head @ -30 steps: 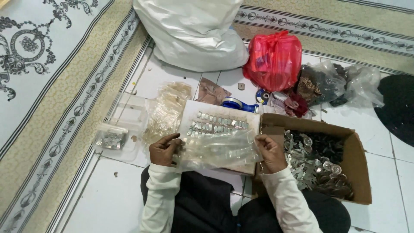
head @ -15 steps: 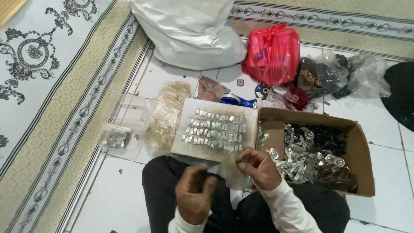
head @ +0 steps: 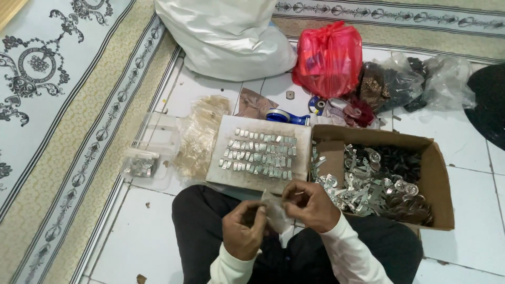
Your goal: A person sits on the floor and sorts small metal hardware components, placing some onto a template board and others into small plastic bags.
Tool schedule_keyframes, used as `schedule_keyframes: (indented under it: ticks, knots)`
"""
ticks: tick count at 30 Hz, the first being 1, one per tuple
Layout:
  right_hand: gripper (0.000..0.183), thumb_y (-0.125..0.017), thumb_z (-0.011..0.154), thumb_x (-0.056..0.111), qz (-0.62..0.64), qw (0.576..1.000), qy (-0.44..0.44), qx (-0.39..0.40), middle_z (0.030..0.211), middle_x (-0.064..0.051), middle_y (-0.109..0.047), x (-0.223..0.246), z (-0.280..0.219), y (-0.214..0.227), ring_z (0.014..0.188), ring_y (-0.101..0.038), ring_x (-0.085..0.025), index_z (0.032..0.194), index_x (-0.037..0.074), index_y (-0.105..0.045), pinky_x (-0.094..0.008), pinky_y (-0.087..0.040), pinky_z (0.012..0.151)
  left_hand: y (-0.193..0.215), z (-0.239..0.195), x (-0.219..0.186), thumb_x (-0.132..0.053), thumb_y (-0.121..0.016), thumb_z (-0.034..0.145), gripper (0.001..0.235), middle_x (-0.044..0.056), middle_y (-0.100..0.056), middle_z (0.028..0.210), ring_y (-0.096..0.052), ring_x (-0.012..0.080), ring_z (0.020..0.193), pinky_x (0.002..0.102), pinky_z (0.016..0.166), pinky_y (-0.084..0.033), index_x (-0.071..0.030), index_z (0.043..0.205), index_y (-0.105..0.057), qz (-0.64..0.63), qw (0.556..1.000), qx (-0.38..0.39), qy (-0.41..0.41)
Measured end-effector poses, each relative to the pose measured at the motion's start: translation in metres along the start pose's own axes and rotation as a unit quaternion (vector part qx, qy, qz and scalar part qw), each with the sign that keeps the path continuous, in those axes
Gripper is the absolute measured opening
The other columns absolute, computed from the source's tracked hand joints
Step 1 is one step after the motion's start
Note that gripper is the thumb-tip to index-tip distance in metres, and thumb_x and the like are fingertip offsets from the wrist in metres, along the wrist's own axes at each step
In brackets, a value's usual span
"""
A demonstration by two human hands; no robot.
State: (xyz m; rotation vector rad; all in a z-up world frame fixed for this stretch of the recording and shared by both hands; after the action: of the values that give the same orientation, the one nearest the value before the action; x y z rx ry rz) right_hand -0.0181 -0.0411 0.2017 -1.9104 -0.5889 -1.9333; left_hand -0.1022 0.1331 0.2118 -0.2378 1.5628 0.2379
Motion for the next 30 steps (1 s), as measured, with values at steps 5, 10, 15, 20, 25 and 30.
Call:
schedule_keyframes:
  ticks: [5,10,15,20,25,30]
  knots:
    - [0.015,-0.074,0.075,-0.005,-0.101,0.993,-0.01,-0.066,0.065,-0.001,-0.064,-0.001,0.001,0.008,0.046,-0.048,-0.009,0.086,0.004,-0.07,-0.024,-0.039,0.041,0.005,0.012,0.037,0.001,-0.07,0.085,0.02,0.013,-0.079,0.079,-0.07,0.0157,0.063,0.026,0.06,-0.058,0.009,0.101,-0.078,-0.043,0.996,-0.035,0.065]
    - [0.013,-0.08,0.077,0.0,-0.135,0.991,-0.018,0.004,0.07,-0.005,-0.076,-0.02,0.01,0.003,0.044,-0.053,-0.009,0.089,0.005,-0.08,-0.023,-0.043,0.038,0.0,0.021,0.092,-0.001,-0.064,0.093,0.03,0.026,-0.07,0.101,-0.069,0.0295,0.079,0.036,0.071,-0.059,0.013,0.119,-0.064,-0.364,0.89,0.009,0.275]
    - [0.02,-0.078,0.084,0.004,-0.029,0.995,-0.097,-0.025,0.074,-0.011,-0.079,-0.047,0.017,0.006,0.054,-0.067,-0.014,0.102,-0.002,-0.08,-0.025,-0.057,0.052,-0.009,0.021,0.113,-0.012,-0.061,0.096,0.021,0.009,-0.067,0.099,-0.061,0.022,0.086,0.04,0.082,-0.044,-0.006,0.116,-0.063,-0.494,0.799,0.066,0.337]
    - [0.032,-0.072,0.089,0.001,0.318,0.929,-0.188,-0.034,0.095,-0.02,-0.076,-0.104,0.022,0.004,0.073,-0.074,-0.024,0.119,-0.008,-0.068,-0.033,-0.064,0.067,-0.005,0.02,0.114,-0.012,-0.061,0.094,0.026,0.01,-0.057,0.08,-0.052,0.0185,0.068,0.03,0.064,-0.042,0.005,0.114,-0.063,-0.325,0.897,0.037,0.296]
    - [0.037,-0.076,0.084,0.002,0.322,0.927,-0.19,-0.035,0.09,-0.022,-0.074,-0.09,0.023,0.0,0.066,-0.071,-0.024,0.117,-0.007,-0.064,-0.032,-0.063,0.058,0.008,0.027,0.087,0.005,-0.079,0.079,0.027,0.013,-0.072,0.082,-0.065,0.0164,0.067,0.025,0.063,-0.057,0.009,0.105,-0.071,-0.122,0.988,0.023,0.093]
    - [0.011,-0.087,0.072,0.006,-0.171,0.966,0.031,-0.194,0.06,-0.003,-0.072,-0.012,0.011,-0.007,0.043,-0.056,-0.009,0.076,0.005,-0.078,-0.022,-0.048,0.041,0.023,0.023,0.025,-0.003,-0.079,0.067,0.018,0.003,-0.074,0.064,-0.066,0.0128,0.052,0.025,0.05,-0.053,-0.004,0.085,-0.075,0.205,0.959,-0.172,-0.097]
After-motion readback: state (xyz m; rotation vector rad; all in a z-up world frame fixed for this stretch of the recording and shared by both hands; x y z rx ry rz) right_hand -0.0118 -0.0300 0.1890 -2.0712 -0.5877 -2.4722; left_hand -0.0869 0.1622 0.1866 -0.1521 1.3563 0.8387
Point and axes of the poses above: each hand's wrist, its own z-axis towards the middle knuckle, its own y-axis out of the back of the hand, x = y × z, the point moved 5 cm from there along z, towards the middle knuckle
